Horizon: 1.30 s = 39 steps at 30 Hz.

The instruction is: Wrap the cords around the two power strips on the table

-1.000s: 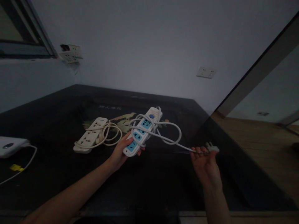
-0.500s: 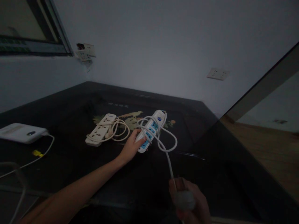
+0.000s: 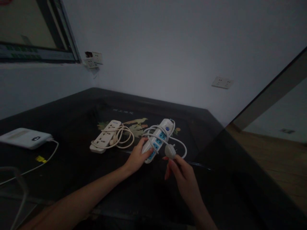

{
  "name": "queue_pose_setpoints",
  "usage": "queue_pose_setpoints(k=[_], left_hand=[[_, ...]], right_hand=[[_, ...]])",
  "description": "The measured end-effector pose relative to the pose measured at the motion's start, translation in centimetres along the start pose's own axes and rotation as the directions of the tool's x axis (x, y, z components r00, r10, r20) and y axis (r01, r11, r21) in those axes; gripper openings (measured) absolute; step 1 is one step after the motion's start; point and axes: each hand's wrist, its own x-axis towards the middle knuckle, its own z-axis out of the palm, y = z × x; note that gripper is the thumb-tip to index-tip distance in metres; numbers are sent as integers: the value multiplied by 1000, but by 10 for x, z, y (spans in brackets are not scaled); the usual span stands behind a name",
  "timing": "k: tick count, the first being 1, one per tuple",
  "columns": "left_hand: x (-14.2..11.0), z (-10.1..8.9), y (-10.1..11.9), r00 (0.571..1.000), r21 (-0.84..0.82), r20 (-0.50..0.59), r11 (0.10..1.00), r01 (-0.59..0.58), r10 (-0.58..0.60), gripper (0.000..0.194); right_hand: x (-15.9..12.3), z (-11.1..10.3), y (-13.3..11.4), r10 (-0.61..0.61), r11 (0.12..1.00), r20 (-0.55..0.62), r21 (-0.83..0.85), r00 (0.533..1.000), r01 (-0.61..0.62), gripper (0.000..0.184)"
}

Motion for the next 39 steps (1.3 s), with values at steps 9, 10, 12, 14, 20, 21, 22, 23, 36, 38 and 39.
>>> queue_pose_setpoints(k=[9,10,12,14,20,21,22,23,36,38,39], left_hand=[[-3,2,2,998,100,51,994,-47,42,43],[-3,2,2,998,99,46,994,-46,41,43],[-3,1,3,998,107,39,993,-52,48,42],[-5,0,3,997,133,38,989,-71,66,43],[-7,-1,2,995,199,56,976,-88,79,45],[-7,-1,2,996,198,58,977,-85,75,45],[-7,-1,2,996,197,58,977,-83,73,45],[-7,-1,2,996,197,59,977,-84,74,45],[-8,-3,5,990,406,129,908,-103,54,49],[-9,-3,6,987,461,156,881,-107,38,50],[-9,-3,7,985,485,167,868,-110,31,50]], right_hand=[[-3,-6,17,72,981,-132,189,989,-46,28],[-3,-8,19,92,963,-151,264,984,-50,29],[-2,-12,24,137,918,-206,395,969,-46,29],[-1,-16,28,179,885,-277,464,944,-32,28],[-1,-25,39,201,901,-345,433,917,-35,30],[-2,-26,39,188,916,-345,398,920,-39,31],[-2,-27,40,173,933,-340,357,924,-44,32],[-2,-28,40,156,950,-332,310,930,-49,32],[2,-26,17,-298,852,-43,-463,954,246,18],[4,-23,13,-310,817,-6,-513,951,263,20],[5,-22,11,-318,801,5,-534,948,272,20]])
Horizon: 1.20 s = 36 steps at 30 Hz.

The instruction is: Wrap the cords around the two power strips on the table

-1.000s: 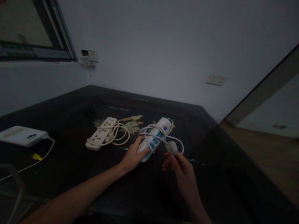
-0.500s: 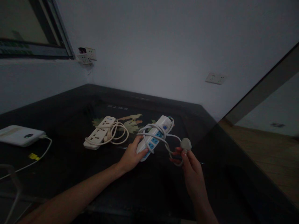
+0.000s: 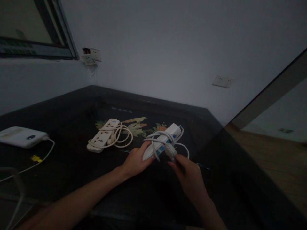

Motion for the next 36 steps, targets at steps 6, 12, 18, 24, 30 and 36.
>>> queue_pose_setpoints(k=[6,12,18,24,30,36], left_hand=[[-1,-1,6,998,148,45,988,-40,33,51],[1,0,4,996,235,54,969,-77,66,52],[1,-1,5,997,224,48,972,-72,63,53],[-1,0,2,995,266,61,959,-98,85,51],[0,3,-2,987,331,33,930,-158,155,50],[-2,5,-2,985,350,34,921,-171,170,49]], right_hand=[[18,-1,-8,-9,984,22,-180,1000,13,23],[34,-1,-9,-82,901,12,-427,997,79,23],[36,0,-11,-319,787,-62,-574,946,228,27],[37,-1,-9,-277,803,-51,-560,959,202,25],[37,5,0,-215,872,-129,-472,968,131,27],[46,6,-3,-159,880,-145,-469,977,74,24]])
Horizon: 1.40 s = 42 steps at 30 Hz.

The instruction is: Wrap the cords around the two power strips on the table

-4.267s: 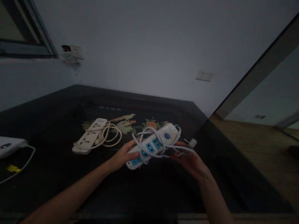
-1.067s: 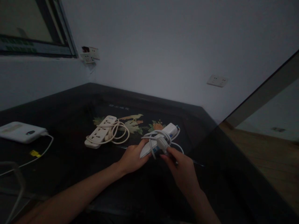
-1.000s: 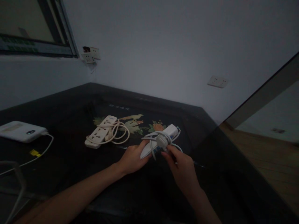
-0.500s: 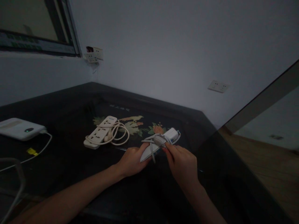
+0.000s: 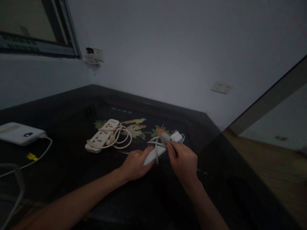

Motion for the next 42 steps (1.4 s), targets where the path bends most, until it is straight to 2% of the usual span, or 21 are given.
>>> queue_pose_setpoints(k=[5,12,18,24,28,31,33,34,36,38,40,42], left_hand=[[-1,1,1,999,5,11,999,-34,34,50],[-1,2,1,1000,-7,14,1000,-23,23,49],[-1,1,1,1000,-36,19,999,-13,13,49],[2,-6,3,994,-89,57,991,100,-95,51],[3,-6,1,977,-237,66,948,214,-204,52],[6,-1,-2,957,-442,29,855,272,-290,47],[9,4,-5,942,-590,5,759,274,-335,42],[11,6,-7,935,-669,8,693,269,-355,39],[14,9,-12,917,-820,59,505,270,-394,37],[16,8,-18,899,-899,129,334,284,-418,39],[16,5,-26,888,-921,153,263,287,-435,40],[16,-1,-34,885,-932,133,248,265,-447,40]], right_hand=[[7,0,-7,-13,998,-73,-63,997,9,17],[5,15,-6,8,997,-51,72,999,-5,14],[7,18,-2,69,980,-169,198,983,-34,10],[14,26,-3,143,959,-157,265,977,-98,13],[25,39,-5,243,945,-130,257,961,-205,22],[43,54,-6,224,956,-97,213,970,-200,28],[56,64,-8,189,966,-59,193,980,-174,28],[62,68,-10,163,970,-36,191,986,-153,27],[72,70,-17,87,970,1,229,996,-84,23],[78,64,-23,-10,946,0,325,1000,9,20],[81,55,-24,-73,905,-47,416,996,86,20],[81,49,-16,-65,887,-106,450,992,106,20]])
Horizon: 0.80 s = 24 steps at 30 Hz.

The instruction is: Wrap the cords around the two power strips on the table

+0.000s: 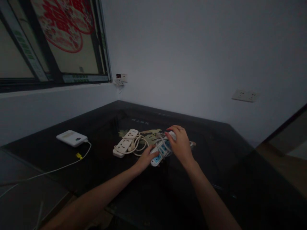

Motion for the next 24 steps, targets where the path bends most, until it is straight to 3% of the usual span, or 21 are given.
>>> queue_pose_setpoints(k=[2,4,6,9,15,20,24], left_hand=[[2,-9,4,1000,-45,-14,999,-8,7,41],[4,-15,7,999,-81,-33,997,-9,6,42],[5,-20,8,999,-96,-51,995,16,-21,42],[6,-24,9,994,-101,-62,992,79,-86,40],[10,-30,7,987,-171,-88,978,118,-135,35],[12,-33,5,980,-209,-144,972,105,-137,29],[13,-34,5,974,-177,-163,976,129,-158,29]], right_hand=[[0,-4,13,39,999,-42,9,998,-39,23],[-2,1,31,90,992,-7,88,996,-89,29],[-5,12,48,120,963,58,236,991,-131,32],[-12,33,60,136,951,81,270,987,-153,33],[-39,64,37,155,958,70,234,985,-167,37],[-60,90,10,139,980,156,123,978,-159,56],[-68,107,3,175,977,174,90,969,-192,68]])
